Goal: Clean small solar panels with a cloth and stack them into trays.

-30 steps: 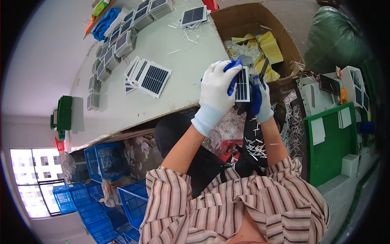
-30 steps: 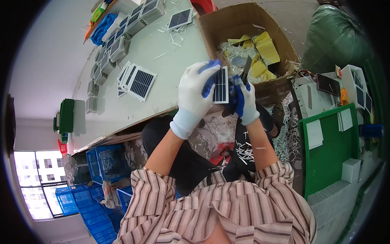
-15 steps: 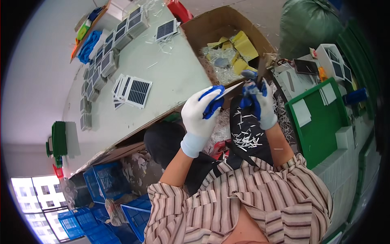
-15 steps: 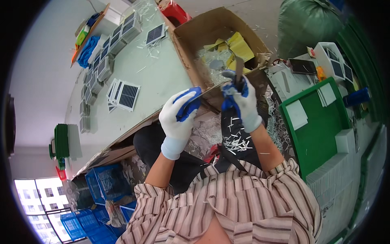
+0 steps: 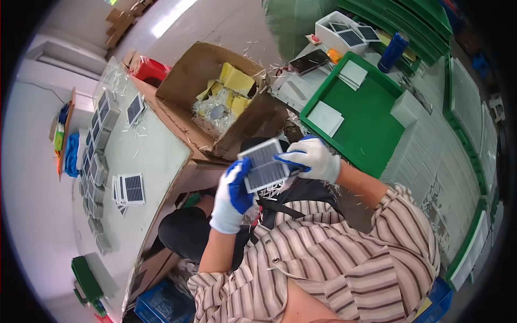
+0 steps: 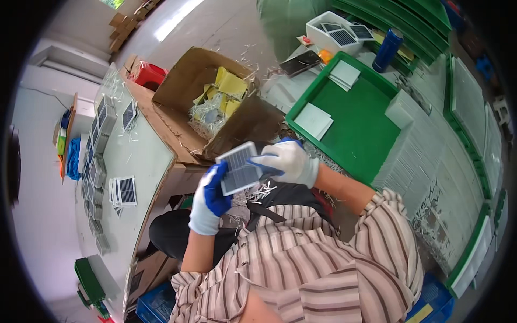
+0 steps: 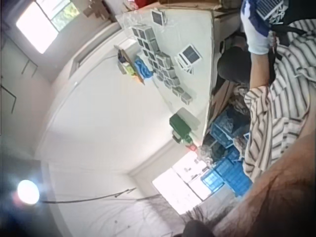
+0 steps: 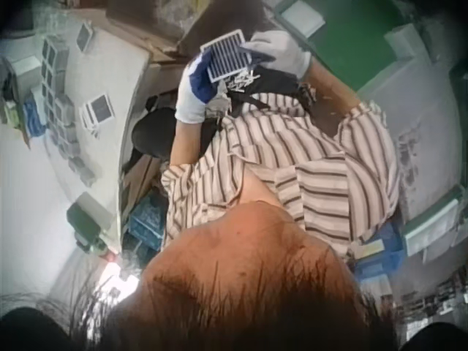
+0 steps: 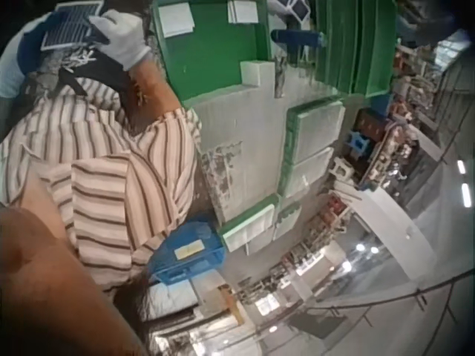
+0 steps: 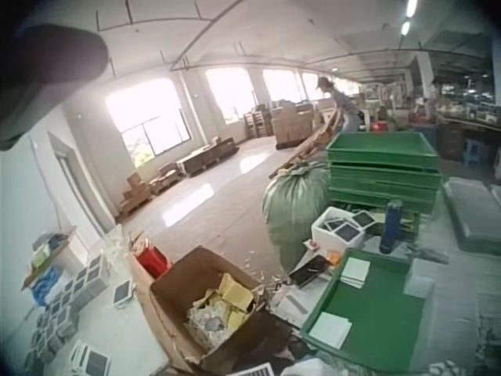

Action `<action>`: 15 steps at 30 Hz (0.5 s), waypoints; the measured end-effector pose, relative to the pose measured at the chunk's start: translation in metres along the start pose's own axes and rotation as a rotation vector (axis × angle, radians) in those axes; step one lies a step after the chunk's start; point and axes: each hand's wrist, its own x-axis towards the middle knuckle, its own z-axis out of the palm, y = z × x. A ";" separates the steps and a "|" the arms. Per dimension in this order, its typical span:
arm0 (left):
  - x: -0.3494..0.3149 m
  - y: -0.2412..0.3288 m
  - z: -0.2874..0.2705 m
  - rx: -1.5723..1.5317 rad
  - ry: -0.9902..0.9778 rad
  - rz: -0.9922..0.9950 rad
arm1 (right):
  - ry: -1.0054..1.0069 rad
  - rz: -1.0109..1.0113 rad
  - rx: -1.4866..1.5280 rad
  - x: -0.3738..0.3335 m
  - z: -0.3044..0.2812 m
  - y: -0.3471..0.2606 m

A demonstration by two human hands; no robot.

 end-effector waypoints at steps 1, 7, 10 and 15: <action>0.008 0.017 0.015 -0.375 -0.059 -0.315 | 0.012 -0.037 0.016 -0.005 -0.009 -0.001; 0.006 0.032 0.048 -1.324 -0.301 -0.956 | -0.039 0.705 -0.051 -0.008 -0.097 0.050; 0.000 0.030 0.030 -1.004 -0.252 -0.857 | -0.250 1.167 -0.025 -0.026 -0.134 0.132; -0.022 0.023 -0.011 -0.826 -0.036 -0.801 | -0.559 1.086 -0.082 -0.055 -0.085 0.225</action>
